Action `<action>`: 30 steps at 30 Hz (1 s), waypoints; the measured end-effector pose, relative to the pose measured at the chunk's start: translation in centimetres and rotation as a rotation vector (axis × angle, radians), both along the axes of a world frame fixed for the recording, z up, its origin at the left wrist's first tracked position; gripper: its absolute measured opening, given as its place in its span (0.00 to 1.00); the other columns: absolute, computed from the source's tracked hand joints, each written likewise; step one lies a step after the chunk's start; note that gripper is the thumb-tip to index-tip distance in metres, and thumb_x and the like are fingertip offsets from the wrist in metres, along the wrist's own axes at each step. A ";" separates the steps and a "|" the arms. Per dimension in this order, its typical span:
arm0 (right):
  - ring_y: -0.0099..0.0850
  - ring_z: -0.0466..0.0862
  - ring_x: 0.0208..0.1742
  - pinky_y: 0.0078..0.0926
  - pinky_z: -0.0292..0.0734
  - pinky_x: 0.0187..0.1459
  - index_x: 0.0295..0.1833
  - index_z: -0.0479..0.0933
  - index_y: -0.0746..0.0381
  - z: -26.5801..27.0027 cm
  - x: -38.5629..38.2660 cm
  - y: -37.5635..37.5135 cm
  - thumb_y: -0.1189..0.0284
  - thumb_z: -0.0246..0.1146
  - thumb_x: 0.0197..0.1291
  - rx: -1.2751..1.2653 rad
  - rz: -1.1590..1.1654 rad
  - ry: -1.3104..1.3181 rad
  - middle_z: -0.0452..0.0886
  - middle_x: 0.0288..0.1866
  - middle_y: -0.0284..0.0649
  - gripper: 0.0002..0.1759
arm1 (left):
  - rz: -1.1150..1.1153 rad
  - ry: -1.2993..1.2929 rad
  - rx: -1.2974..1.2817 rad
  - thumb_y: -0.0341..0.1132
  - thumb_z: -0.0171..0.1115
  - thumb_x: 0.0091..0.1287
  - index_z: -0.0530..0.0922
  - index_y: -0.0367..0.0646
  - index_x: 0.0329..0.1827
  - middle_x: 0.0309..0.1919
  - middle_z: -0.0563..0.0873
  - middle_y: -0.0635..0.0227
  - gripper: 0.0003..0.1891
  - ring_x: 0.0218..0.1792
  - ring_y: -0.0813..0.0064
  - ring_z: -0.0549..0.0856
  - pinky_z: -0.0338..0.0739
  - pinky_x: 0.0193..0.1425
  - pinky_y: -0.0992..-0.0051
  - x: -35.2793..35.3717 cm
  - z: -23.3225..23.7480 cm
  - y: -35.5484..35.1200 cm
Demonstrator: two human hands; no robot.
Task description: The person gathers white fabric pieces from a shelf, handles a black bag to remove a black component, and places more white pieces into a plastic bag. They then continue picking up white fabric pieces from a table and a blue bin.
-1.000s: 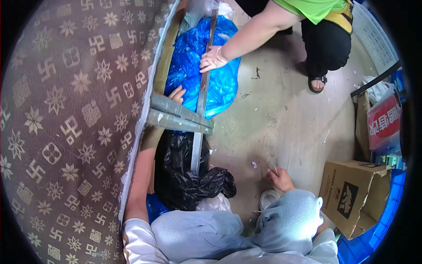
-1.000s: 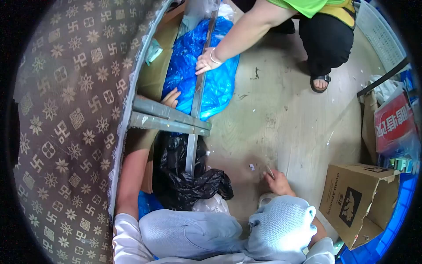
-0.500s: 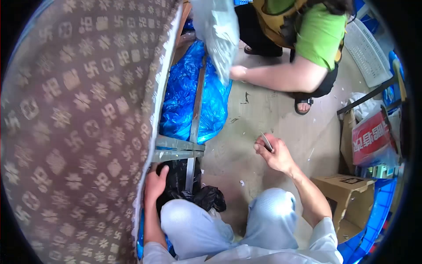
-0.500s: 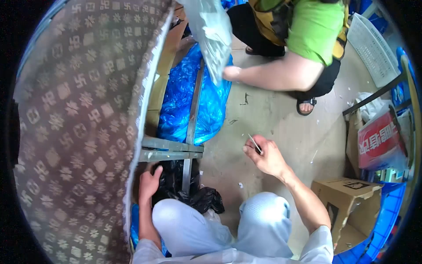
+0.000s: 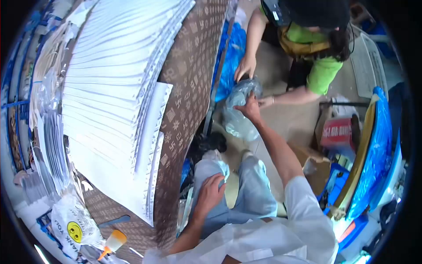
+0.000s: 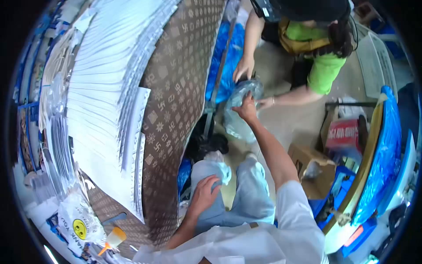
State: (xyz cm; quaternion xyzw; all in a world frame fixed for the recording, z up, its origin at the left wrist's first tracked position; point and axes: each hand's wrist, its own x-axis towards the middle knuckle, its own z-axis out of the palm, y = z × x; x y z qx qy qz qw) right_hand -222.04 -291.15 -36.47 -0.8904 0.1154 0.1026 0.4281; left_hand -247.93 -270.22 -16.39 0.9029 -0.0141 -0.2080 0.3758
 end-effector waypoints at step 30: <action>0.27 0.80 0.43 0.24 0.76 0.44 0.61 0.70 0.73 54.0 -18.4 -2.6 0.71 0.53 0.61 0.709 -0.096 0.294 0.80 0.57 0.49 0.24 | 0.308 -0.566 -0.238 0.37 0.71 0.54 0.71 0.35 0.58 0.52 0.77 0.53 0.30 0.55 0.50 0.76 0.71 0.60 0.59 -3.2 34.4 -3.2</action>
